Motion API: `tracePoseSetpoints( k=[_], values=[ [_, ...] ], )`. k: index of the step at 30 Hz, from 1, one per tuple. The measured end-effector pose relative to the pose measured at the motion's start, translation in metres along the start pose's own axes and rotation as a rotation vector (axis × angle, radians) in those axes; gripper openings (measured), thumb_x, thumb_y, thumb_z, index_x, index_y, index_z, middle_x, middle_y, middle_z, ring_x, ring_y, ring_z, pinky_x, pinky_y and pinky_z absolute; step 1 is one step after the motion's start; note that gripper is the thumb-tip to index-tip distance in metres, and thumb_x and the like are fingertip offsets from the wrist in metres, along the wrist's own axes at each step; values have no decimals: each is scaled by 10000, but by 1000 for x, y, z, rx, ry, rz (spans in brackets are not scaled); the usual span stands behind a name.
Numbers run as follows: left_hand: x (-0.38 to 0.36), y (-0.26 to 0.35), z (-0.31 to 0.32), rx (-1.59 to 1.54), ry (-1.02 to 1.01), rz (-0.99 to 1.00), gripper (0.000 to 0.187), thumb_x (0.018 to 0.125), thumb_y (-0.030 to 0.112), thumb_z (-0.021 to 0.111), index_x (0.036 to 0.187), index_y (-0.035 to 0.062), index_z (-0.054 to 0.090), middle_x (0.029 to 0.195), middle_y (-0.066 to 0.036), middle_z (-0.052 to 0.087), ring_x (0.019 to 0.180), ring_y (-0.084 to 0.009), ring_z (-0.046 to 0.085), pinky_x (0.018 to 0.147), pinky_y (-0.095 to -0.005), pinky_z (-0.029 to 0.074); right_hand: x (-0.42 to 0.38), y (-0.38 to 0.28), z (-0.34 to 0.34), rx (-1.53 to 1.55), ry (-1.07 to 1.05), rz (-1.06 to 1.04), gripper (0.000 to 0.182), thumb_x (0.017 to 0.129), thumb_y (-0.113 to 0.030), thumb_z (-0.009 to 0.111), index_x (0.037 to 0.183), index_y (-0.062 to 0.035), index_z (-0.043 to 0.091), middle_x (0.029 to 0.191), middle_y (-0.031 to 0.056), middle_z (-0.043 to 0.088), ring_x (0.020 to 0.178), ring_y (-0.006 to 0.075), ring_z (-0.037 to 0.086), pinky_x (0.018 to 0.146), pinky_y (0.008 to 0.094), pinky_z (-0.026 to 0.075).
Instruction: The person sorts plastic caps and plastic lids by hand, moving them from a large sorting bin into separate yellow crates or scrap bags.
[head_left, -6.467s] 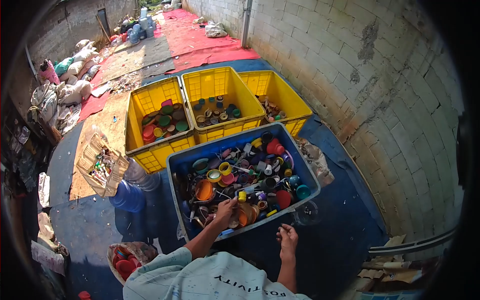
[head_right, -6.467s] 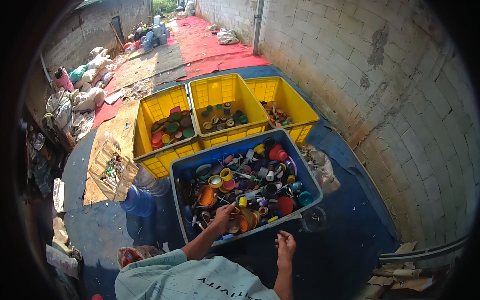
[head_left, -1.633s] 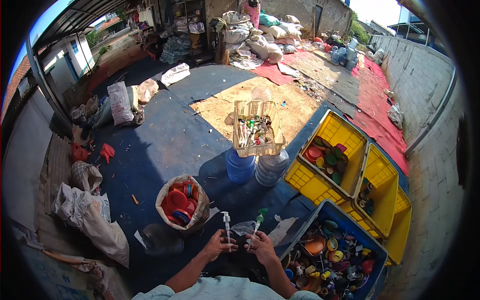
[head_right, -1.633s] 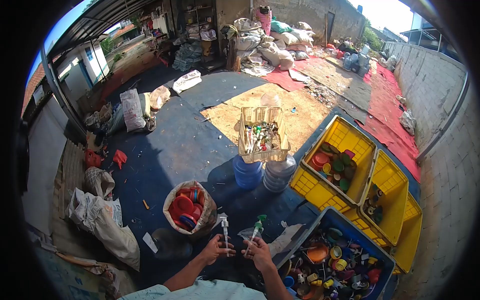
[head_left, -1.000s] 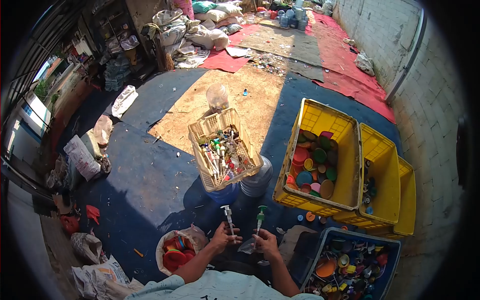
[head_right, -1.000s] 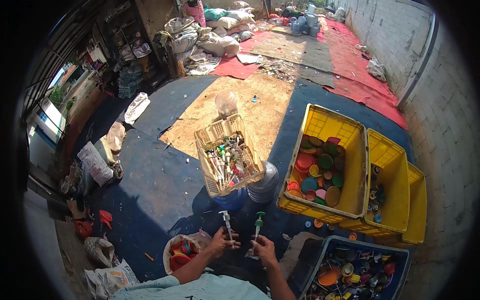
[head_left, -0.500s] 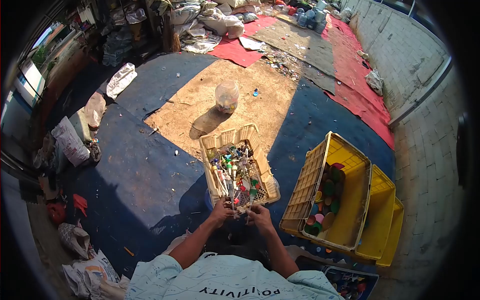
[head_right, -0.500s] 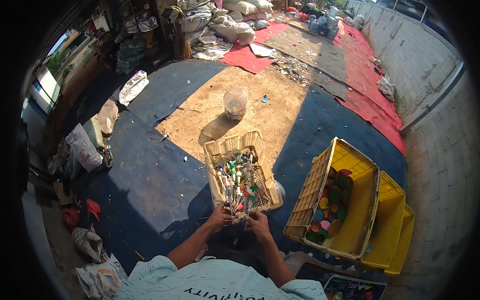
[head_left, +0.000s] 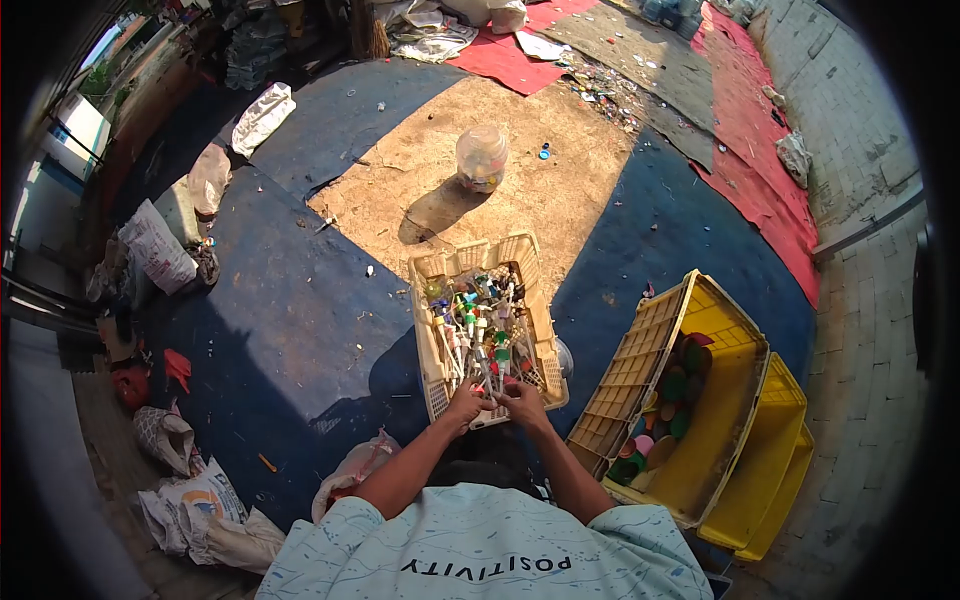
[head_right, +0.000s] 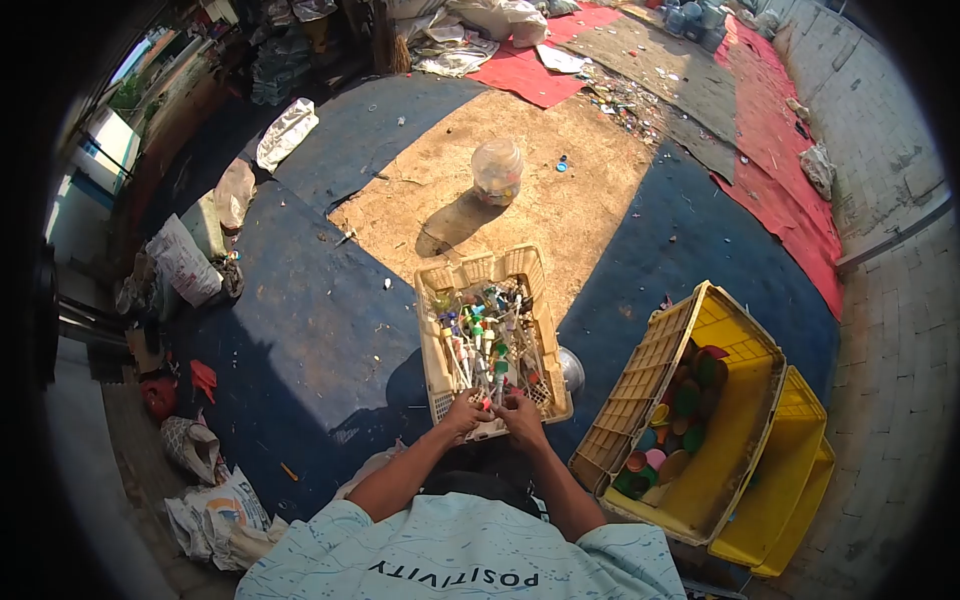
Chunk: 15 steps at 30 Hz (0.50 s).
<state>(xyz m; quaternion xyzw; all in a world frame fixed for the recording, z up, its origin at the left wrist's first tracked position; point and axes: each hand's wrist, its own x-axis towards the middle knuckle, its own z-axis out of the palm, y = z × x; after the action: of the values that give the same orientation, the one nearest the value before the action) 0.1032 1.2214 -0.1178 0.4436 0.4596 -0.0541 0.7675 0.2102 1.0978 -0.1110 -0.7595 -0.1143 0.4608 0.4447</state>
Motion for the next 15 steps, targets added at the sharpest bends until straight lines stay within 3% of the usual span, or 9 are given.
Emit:
tracePoseSetpoints(
  k=[1, 2, 3, 5, 7, 10, 15],
  values=[
    [44, -45, -13, 155, 91, 71, 783, 671, -76, 761, 1324, -40, 329, 1146, -208, 556, 993, -276, 608, 787, -325, 534, -2, -14, -6, -149, 53, -37, 383, 807, -254, 729, 1056, 12, 612, 920, 138, 664, 854, 250, 648, 718, 379, 518],
    [47, -42, -18, 89, 38, 15, 784, 669, -79, 765, 1321, -85, 330, 1159, -215, 541, 1013, -266, 598, 792, -331, 532, -6, -19, -11, -299, 107, -76, 423, 782, -278, 751, 1050, 19, 614, 928, 155, 668, 869, 276, 651, 744, 390, 510],
    [42, -39, -15, 145, 118, 23, 766, 680, -67, 764, 1322, -84, 346, 1152, -210, 549, 1019, -261, 596, 799, -329, 530, 4, -2, -13, -429, 159, -104, 518, 725, -321, 785, 1060, 36, 615, 994, 207, 664, 949, 327, 639, 819, 410, 482],
    [25, -27, -12, 201, 194, 21, 695, 703, -3, 769, 1287, -88, 403, 1142, -195, 566, 1024, -258, 591, 827, -327, 509, 18, 33, -23, -433, 107, -48, 527, 734, -311, 777, 1088, 40, 605, 1038, 215, 656, 974, 323, 635, 833, 400, 482],
    [6, -21, -14, 197, 179, -10, 606, 725, 101, 780, 1215, -99, 485, 1136, -175, 584, 1024, -260, 586, 866, -327, 471, 5, 33, -32, -396, 31, 24, 561, 748, -297, 764, 1153, 45, 578, 1096, 218, 643, 1012, 312, 628, 866, 382, 478],
    [-1, -41, -28, 156, 114, 32, 487, 800, 150, 728, 1176, -88, 530, 1090, -154, 610, 972, -239, 601, 836, -319, 477, -27, 30, -39, -340, 6, 99, 579, 760, -290, 758, 1191, 42, 558, 1106, 213, 644, 1040, 316, 622, 889, 372, 474],
    [-28, -60, -44, 3, -62, -76, 362, 871, 181, 678, 1148, -9, 543, 973, -76, 609, 901, -150, 609, 768, -303, 499, -88, 48, -29, -318, 132, 109, 638, 790, -351, 718, 1272, 9, 505, 1177, 223, 610, 1105, 351, 589, 933, 404, 465]
  ],
)
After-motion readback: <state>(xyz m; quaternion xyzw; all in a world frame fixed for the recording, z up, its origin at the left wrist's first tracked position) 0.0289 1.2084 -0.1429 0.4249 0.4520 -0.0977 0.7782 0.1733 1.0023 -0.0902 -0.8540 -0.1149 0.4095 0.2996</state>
